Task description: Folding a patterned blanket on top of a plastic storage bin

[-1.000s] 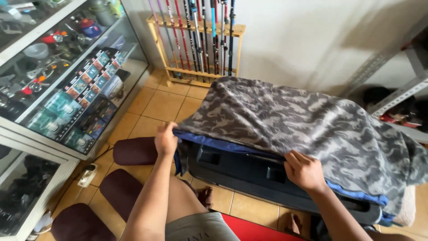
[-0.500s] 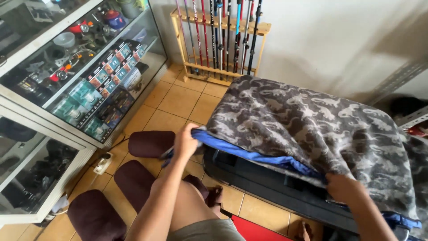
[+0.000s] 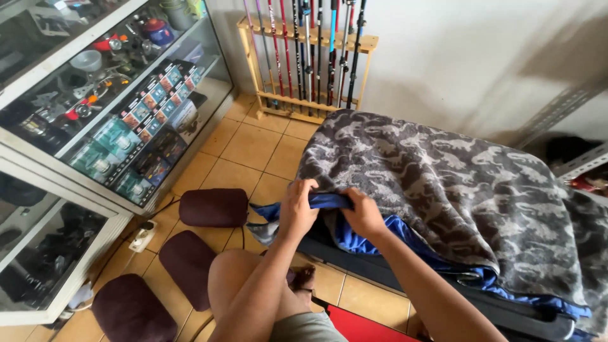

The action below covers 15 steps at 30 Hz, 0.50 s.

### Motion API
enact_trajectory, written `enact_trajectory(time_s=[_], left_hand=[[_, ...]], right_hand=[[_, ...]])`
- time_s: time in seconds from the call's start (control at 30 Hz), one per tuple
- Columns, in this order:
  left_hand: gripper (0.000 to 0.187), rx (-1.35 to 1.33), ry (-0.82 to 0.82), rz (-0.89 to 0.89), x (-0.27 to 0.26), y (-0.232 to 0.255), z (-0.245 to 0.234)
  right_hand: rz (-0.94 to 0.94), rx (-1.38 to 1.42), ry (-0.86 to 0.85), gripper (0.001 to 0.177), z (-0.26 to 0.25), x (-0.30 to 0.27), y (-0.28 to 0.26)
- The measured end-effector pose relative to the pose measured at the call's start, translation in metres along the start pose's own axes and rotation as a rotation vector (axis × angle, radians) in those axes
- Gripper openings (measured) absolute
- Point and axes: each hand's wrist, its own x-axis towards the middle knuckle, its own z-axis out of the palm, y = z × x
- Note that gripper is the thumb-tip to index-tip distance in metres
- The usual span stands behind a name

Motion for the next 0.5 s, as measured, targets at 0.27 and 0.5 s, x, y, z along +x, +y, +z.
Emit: enact_trajectory(time_s=[0.27,0.5], left_hand=[[0.040,0.183,-0.263,-0.172,-0.005,-0.043,-0.006],[0.087,0.167,-0.609,-0.240,0.008,-0.034,-0.041]], right_hand=[[-0.306,0.043,0.231,0.032,-0.046,-0.005,-0.022],[-0.407,-0.240,0.100,0.036,-0.086,-0.026,0.026]])
